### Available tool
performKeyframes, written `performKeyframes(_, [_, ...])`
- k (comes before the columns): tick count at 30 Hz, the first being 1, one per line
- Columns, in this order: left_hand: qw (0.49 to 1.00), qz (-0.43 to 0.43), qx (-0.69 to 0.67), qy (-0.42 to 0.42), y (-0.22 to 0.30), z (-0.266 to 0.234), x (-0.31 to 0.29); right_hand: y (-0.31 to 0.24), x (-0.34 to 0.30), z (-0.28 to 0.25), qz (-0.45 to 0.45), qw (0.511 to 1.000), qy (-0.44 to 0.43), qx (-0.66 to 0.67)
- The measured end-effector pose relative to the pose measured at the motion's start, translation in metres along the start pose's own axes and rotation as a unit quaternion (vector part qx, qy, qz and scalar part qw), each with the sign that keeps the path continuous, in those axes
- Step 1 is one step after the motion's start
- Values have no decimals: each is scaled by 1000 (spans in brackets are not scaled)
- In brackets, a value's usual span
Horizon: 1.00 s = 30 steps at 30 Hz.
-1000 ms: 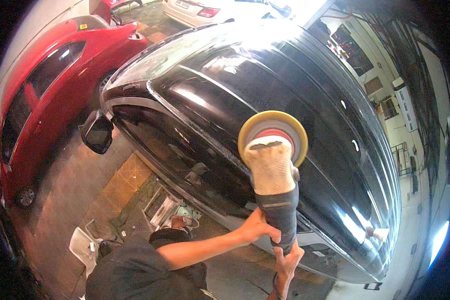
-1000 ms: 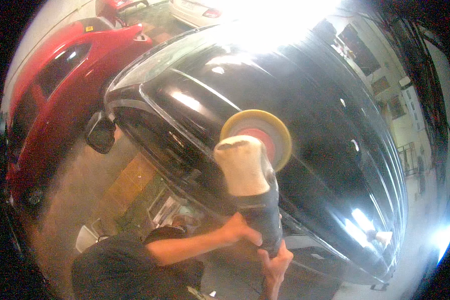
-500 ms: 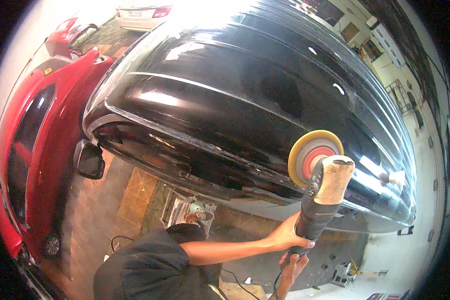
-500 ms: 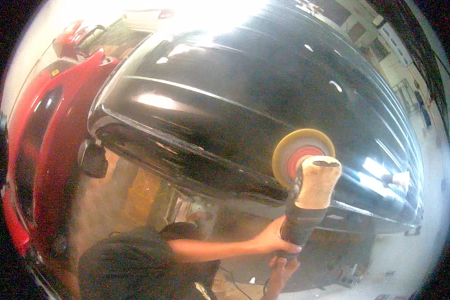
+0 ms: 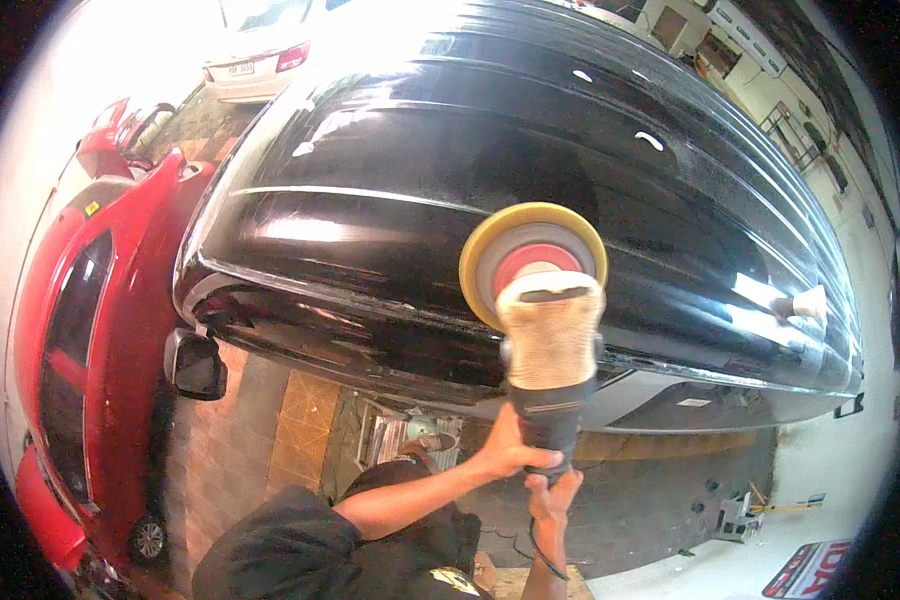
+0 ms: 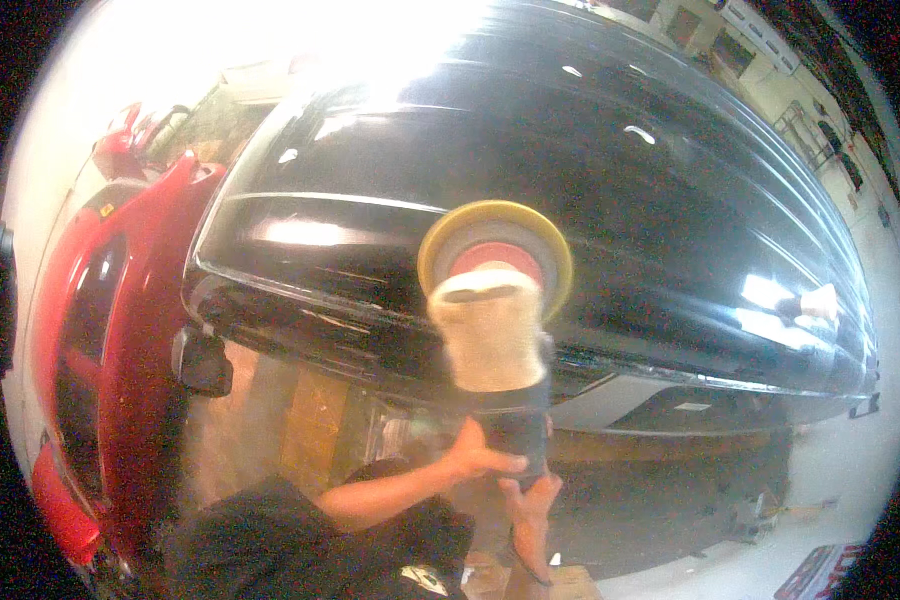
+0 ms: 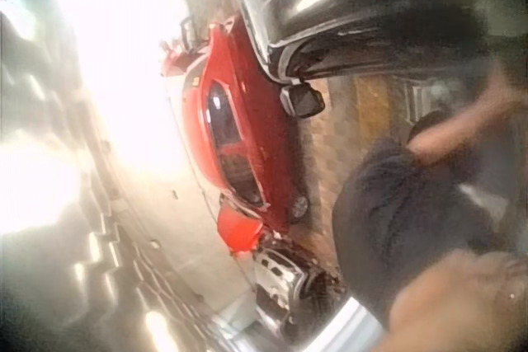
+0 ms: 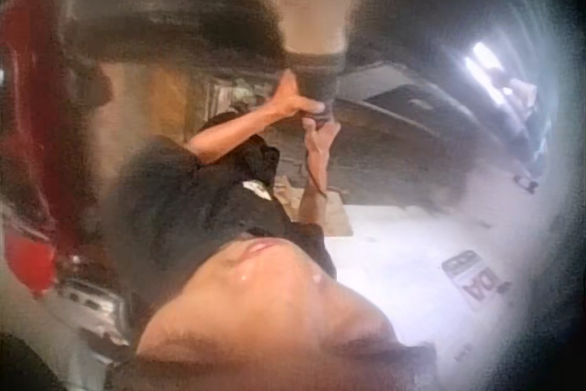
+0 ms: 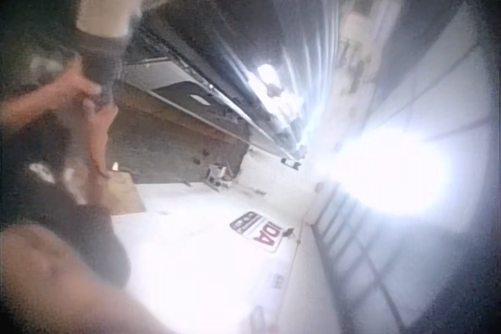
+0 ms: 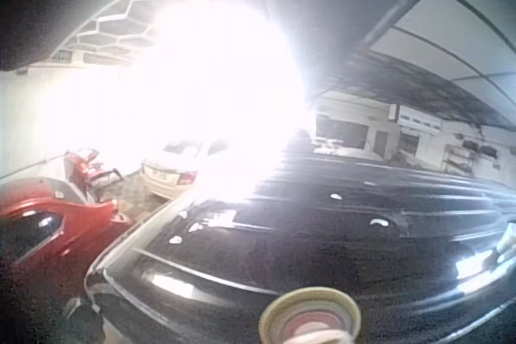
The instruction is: The person uses a rotary polisher with a yellow pad to polish the roof of a black car. They move the tool across the surface in circular and sweeping motions, occasionally pausing to wipe the area with their hand.
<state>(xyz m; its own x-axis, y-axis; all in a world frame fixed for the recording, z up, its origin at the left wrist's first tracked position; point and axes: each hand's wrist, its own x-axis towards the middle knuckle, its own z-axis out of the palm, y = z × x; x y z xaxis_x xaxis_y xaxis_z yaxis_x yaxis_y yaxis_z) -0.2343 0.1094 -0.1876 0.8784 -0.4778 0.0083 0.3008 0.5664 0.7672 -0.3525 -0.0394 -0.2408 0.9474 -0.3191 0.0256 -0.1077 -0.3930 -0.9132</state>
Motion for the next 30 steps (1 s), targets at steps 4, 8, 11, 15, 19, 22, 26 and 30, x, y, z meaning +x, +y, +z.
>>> performKeyframes(4, [998, 58, -20, -11, 21, -30, -8, -35, 14, 46, -54, 998, 2, 11])
performKeyframes(8, [997, 72, -13, 22, 49, -58, -23, -48, 14, 85, -52, 997, -42, 27])
performKeyframes(11, [997, 55, -14, 61, 71, -74, -35, -64, 14, 109, -77, 995, -65, 7])
performKeyframes(15, [988, 42, -64, 131, 90, -67, -42, -107, 11, 101, -61, 992, -103, -39])
performKeyframes(19, [991, -5, -41, 128, 102, -24, -40, -122, -12, 73, 18, 996, -91, -13])
performKeyframes(22, [994, -65, 36, 75, 97, 6, -33, -126, -40, 42, 75, 995, -44, 46])
performKeyframes(26, [990, -131, 43, 29, 64, 51, -10, -111, -59, 14, 137, 983, 51, 114])
performKeyframes(30, [988, -118, 94, -28, 34, 85, 18, -122, -53, -9, 192, 953, 154, 175])
